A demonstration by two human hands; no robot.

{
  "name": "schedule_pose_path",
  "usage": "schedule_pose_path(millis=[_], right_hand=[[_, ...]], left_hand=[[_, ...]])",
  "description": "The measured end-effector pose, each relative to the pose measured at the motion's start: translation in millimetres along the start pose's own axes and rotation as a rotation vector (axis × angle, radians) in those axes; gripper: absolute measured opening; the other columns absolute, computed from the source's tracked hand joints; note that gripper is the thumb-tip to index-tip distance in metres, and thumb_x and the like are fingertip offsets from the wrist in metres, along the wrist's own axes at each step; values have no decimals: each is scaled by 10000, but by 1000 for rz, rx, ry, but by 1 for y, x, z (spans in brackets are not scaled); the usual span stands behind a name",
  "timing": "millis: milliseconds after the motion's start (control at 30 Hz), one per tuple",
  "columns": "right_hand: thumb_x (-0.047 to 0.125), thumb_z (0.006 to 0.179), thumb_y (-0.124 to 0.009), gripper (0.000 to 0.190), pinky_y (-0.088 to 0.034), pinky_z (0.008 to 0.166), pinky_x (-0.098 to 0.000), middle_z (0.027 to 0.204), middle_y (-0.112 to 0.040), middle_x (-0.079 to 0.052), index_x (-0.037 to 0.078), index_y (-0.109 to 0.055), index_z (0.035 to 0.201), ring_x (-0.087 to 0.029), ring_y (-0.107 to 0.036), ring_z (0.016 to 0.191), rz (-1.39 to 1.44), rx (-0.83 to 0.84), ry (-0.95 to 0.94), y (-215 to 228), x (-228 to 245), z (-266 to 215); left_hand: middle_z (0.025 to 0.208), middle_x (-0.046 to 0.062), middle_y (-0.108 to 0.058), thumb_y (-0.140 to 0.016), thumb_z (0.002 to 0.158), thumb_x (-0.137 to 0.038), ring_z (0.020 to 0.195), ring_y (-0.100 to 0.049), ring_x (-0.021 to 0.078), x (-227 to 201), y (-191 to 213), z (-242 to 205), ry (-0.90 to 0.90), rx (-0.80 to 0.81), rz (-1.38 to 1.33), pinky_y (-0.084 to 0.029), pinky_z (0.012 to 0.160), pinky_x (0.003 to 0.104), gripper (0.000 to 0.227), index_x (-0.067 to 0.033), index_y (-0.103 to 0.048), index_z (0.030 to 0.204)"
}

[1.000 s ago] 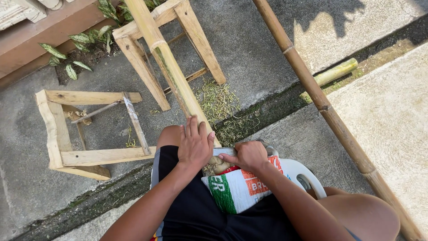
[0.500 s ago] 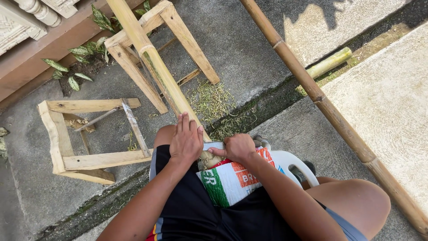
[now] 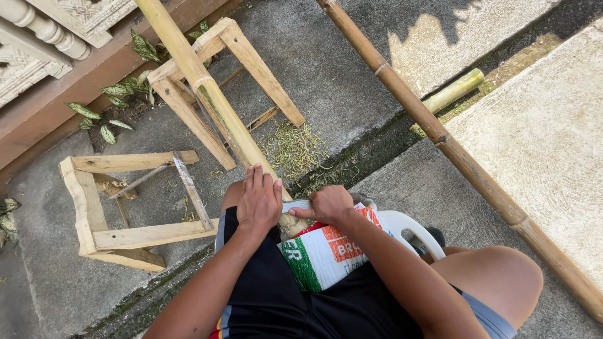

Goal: Scraping the outer skin of a bamboo stalk with a knife.

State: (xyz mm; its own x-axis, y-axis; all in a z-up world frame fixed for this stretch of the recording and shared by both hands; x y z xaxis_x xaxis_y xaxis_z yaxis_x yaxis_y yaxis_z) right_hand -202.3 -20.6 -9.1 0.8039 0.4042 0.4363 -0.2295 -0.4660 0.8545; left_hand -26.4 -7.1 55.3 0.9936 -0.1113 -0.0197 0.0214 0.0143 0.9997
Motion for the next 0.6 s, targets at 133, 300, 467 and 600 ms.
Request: schedule_pose_path(millis=[133, 300, 467, 600], right_hand=[[971, 767, -307, 977, -549, 578, -413, 567, -644, -105, 104, -748, 674, -275, -695, 588, 4, -27, 7, -2, -1, 0], [973, 759, -310, 975, -548, 579, -406, 580, -650, -93, 116, -767, 679, -265, -695, 602, 0, -33, -17, 4, 1, 2], [970, 770, -323, 975, -546, 556, -410, 574, -648, -92, 102, -759, 683, -265, -696, 582, 18, -80, -50, 10, 7, 26], [970, 765, -357, 981, -530, 540, -406, 545, -623, -96, 78, -749, 647, -272, -673, 560, 82, -132, -45, 7, 3, 29]], left_hand=[[1477, 321, -456, -370, 1078, -374, 1411, -399, 480, -1, 1, 0, -9, -2, 15, -366, 1135, 527, 514, 66, -563, 1260], [1389, 316, -522, -359, 1071, -379, 1342, -460, 470, 7, -14, 2, -66, -133, 65, -355, 1097, 505, 498, 45, -599, 1173], [1044, 167, -584, -376, 1097, -329, 1084, -570, 347, 14, 13, 25, -110, -39, 33, -398, 1133, 491, 397, -40, -632, 1004], [984, 154, -578, -420, 1082, -325, 1024, -566, 344, 12, 19, 36, -163, -112, 12, -391, 1133, 523, 385, -43, -636, 935]])
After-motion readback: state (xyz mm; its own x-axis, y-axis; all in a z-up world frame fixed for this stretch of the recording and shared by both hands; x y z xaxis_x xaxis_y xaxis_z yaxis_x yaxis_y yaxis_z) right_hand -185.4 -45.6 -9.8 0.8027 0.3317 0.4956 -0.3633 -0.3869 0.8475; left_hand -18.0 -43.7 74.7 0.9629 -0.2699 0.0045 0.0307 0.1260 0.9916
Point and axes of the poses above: each hand's wrist, its own z-axis towards the middle knuckle, its own y-axis out of the back of the hand, x = y × z, the point moved 3 cm from there along z, towards the middle knuckle
